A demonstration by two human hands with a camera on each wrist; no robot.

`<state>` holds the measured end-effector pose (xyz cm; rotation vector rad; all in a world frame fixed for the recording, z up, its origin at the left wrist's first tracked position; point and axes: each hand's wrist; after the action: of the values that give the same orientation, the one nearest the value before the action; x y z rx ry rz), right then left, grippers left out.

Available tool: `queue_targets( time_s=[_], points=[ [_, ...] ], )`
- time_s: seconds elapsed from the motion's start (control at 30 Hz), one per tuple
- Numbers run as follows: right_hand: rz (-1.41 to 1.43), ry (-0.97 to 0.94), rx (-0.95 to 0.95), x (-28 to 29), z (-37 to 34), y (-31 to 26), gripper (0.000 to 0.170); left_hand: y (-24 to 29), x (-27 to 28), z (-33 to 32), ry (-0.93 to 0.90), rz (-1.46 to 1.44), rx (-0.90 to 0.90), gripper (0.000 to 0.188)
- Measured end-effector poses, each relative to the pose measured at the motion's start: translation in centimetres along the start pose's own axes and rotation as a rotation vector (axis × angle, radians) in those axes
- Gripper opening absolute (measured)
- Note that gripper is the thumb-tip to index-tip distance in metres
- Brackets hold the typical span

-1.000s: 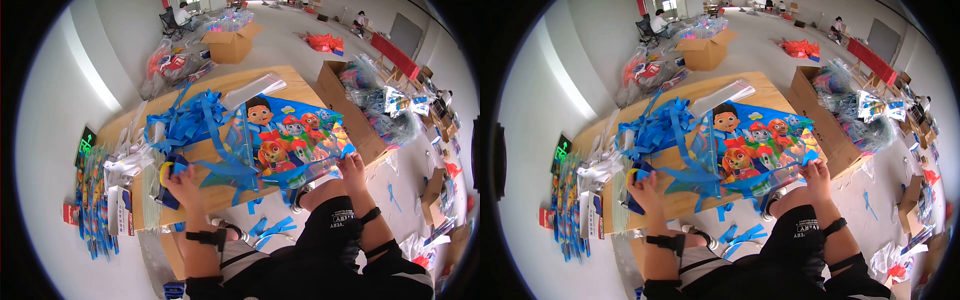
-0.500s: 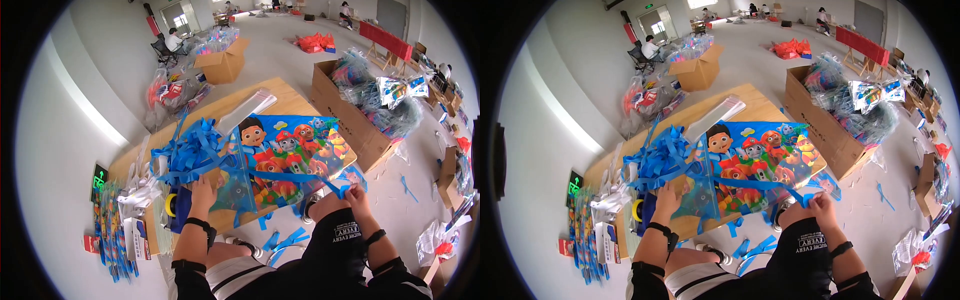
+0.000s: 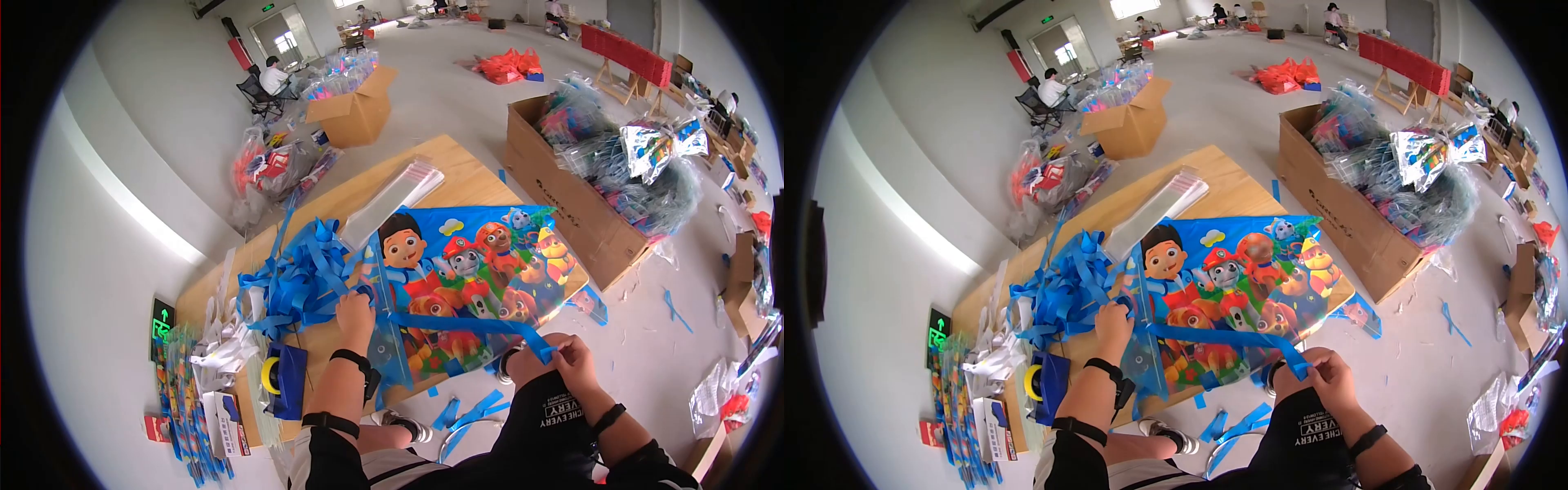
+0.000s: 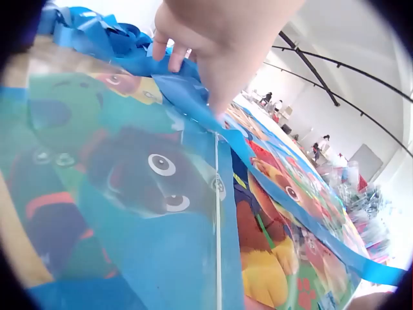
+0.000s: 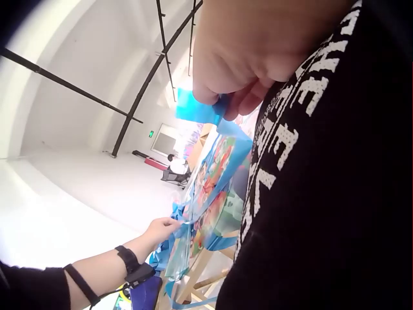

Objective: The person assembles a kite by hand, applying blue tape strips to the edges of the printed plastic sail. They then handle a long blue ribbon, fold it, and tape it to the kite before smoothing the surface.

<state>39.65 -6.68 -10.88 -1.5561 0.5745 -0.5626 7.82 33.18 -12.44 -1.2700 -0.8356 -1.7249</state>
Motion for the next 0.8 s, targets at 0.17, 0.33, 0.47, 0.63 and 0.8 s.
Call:
queue_targets(
  time_s=[0.17, 0.33, 0.47, 0.63, 0.8],
  points=[
    [0.052, 0.05, -0.003, -0.2, 0.6, 0.0, 0.016, -6.6, 2.9, 5.3, 0.225, -0.341, 0.02, 0.024],
    [-0.011, 0.227, 0.034, 0.3, 0.7, 0.3, 0.016, -19.3, 8.2, 11.2, 0.627, -0.281, 0.248, 0.029],
    [0.004, 0.24, 0.062, 0.1, 0.9, 0.7, 0.017, -25.4, 12.5, 10.9, 0.606, -0.286, 0.297, 0.033],
    [-0.004, 0.192, 0.057, -0.7, 0.6, -0.1, 0.015, -31.8, 9.0, 6.2, 0.205, -0.289, 0.473, 0.035],
    [0.098, 0.141, 0.09, -0.2, 0.4, -1.2, 0.014, -26.0, 10.5, 1.9, 0.242, -0.291, 0.742, 0.039]
  ],
)
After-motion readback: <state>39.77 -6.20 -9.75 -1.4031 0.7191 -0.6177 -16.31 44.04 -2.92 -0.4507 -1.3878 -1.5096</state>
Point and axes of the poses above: each hand's wrist, its own z-axis towards the middle knuckle, its own x-axis out of the back of the hand, y = z × x, and after that the axes turned 5 degrees about y, right-handed
